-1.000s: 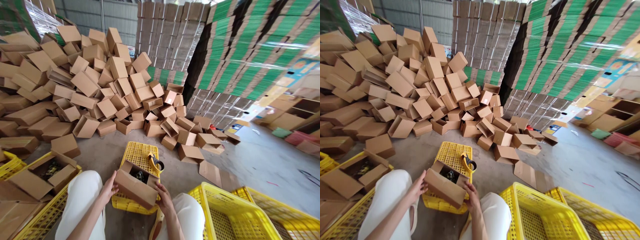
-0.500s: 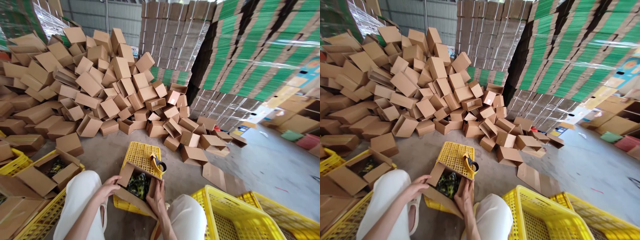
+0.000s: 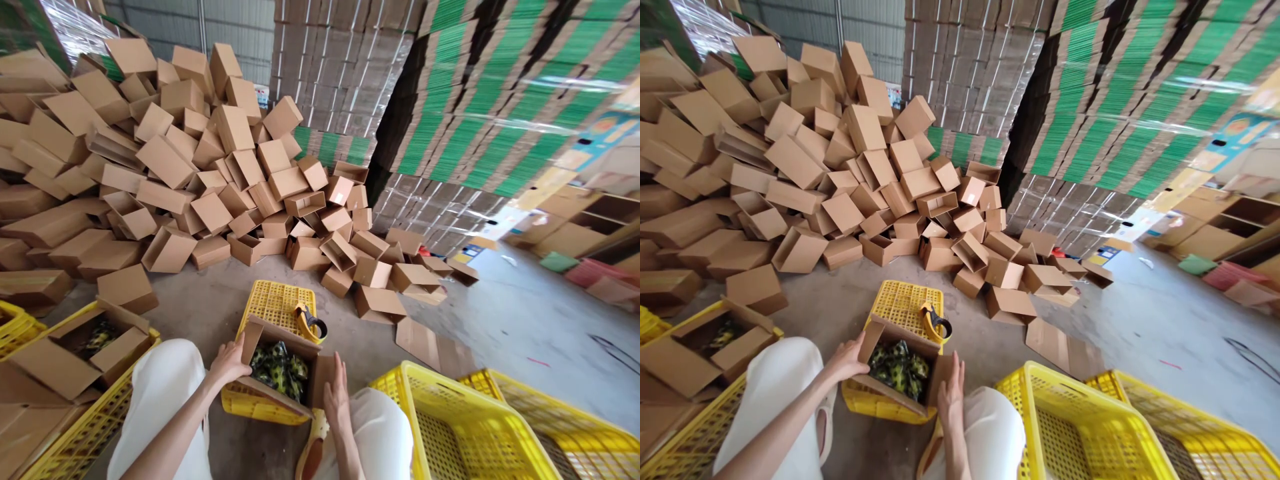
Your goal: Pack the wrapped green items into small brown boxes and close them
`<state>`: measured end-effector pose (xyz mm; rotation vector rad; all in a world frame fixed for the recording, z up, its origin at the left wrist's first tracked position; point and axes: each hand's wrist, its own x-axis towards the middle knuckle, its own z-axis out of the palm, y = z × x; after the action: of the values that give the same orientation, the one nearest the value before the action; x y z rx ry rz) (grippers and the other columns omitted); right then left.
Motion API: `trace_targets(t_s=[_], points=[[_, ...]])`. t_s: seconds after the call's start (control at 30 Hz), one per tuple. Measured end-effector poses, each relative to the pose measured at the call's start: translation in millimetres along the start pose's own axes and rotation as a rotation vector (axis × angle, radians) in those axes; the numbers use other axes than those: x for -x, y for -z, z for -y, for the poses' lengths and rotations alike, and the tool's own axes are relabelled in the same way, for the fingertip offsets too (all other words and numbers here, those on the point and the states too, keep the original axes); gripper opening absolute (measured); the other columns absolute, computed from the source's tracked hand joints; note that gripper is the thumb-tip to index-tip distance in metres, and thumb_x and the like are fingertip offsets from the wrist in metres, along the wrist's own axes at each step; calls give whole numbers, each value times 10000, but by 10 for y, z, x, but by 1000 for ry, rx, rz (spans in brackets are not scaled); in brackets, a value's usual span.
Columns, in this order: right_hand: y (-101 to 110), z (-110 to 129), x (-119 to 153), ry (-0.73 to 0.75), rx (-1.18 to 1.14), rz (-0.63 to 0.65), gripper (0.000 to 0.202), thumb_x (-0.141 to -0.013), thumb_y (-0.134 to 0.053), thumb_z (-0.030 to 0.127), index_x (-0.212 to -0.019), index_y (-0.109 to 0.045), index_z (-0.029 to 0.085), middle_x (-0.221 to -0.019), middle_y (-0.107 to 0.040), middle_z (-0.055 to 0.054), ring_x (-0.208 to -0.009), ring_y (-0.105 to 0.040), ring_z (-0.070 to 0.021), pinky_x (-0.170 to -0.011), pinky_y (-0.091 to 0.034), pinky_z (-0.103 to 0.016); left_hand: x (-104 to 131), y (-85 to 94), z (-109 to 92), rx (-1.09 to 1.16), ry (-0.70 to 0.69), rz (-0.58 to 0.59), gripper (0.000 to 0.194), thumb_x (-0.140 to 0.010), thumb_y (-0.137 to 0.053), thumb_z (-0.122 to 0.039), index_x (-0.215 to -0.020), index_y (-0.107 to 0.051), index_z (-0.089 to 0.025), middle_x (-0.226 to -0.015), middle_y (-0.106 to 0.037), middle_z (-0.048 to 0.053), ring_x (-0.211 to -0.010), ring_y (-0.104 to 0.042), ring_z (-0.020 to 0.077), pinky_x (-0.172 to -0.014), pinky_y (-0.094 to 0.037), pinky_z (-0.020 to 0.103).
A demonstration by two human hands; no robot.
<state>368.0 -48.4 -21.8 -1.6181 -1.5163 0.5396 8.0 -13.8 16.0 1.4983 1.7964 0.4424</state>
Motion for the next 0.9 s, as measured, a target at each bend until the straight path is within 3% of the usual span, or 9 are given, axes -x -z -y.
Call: trace_targets(t_s=[0.1,0.2,0.27,0.33,0.43,0.53,0.67,0.8,0.9], points=[[-43,-87,-10,102,173,3,815,-852,-441,148,-1658,-408,265,-1837,-60,-46,-1676,-174,-343,-1293,-344,-568,-22,-8,-16,-36,-26,-16,867,-735,-713,-236,-1572,-520,-121,-1494,-634,262,-1445,-547,450,-1254,-310,572],[-44,-151,-70,232,248,50,933,-738,-418,60,-1639,-455,299,-1778,-313,-31,-1663,-235,-305,-1325,-271,-597,-21,51,145,304,-7,-36,708,-847,-611,-246,-1549,-536,-200,-1543,-618,181,-1412,-593,358,-1195,-446,481],[-20,-190,-116,305,257,86,931,-705,-408,49,-1601,-516,279,-1666,-506,-39,-1639,-308,-275,-1338,-239,-605,-9,81,274,628,155,-49,634,-907,-571,-274,-1538,-522,-244,-1443,-679,158,-1216,-713,310,-964,-613,415],[6,-216,-144,312,271,90,827,-703,-422,61,-1472,-659,251,-1611,-570,-53,-1623,-340,-281,-1332,-255,-607,9,76,371,917,284,-86,553,-959,-543,-290,-1511,-517,-259,-1259,-740,145,-955,-766,247,-731,-647,343],[43,-215,-136,239,324,142,647,-695,-487,97,-1232,-815,249,-1637,-545,-60,-1658,-236,-342,-1310,-277,-636,40,18,442,1160,307,-151,440,-1004,-537,-259,-1444,-552,-244,-1068,-754,106,-768,-728,171,-628,-623,278],[105,-172,-95,154,346,335,695,-670,-552,126,-1301,-798,283,-1688,-485,-60,-1677,-123,-400,-1291,-246,-699,61,-23,458,1199,325,-170,459,-990,-575,-241,-1449,-556,-225,-1091,-751,101,-753,-707,147,-631,-627,272],[245,-79,-53,20,292,506,863,-627,-719,208,-1479,-669,340,-1758,-359,-80,-1666,-27,-474,-1260,-219,-755,70,-3,451,1069,224,-110,572,-903,-703,-312,-1459,-616,-208,-1220,-751,118,-866,-725,169,-684,-632,267],[382,34,-49,-38,126,510,880,-539,-932,404,-1394,-736,333,-1716,-426,-149,-1647,-72,-530,-1219,-272,-767,64,18,420,895,157,-10,734,-797,-834,-450,-1482,-647,-261,-1326,-747,100,-1067,-742,236,-751,-632,265],[428,111,-49,-42,59,460,807,-598,-938,514,-1362,-760,323,-1689,-467,-162,-1652,-105,-507,-1225,-285,-748,51,-3,403,867,125,10,777,-820,-800,-552,-1516,-612,-262,-1419,-705,115,-1202,-709,277,-764,-636,271]])
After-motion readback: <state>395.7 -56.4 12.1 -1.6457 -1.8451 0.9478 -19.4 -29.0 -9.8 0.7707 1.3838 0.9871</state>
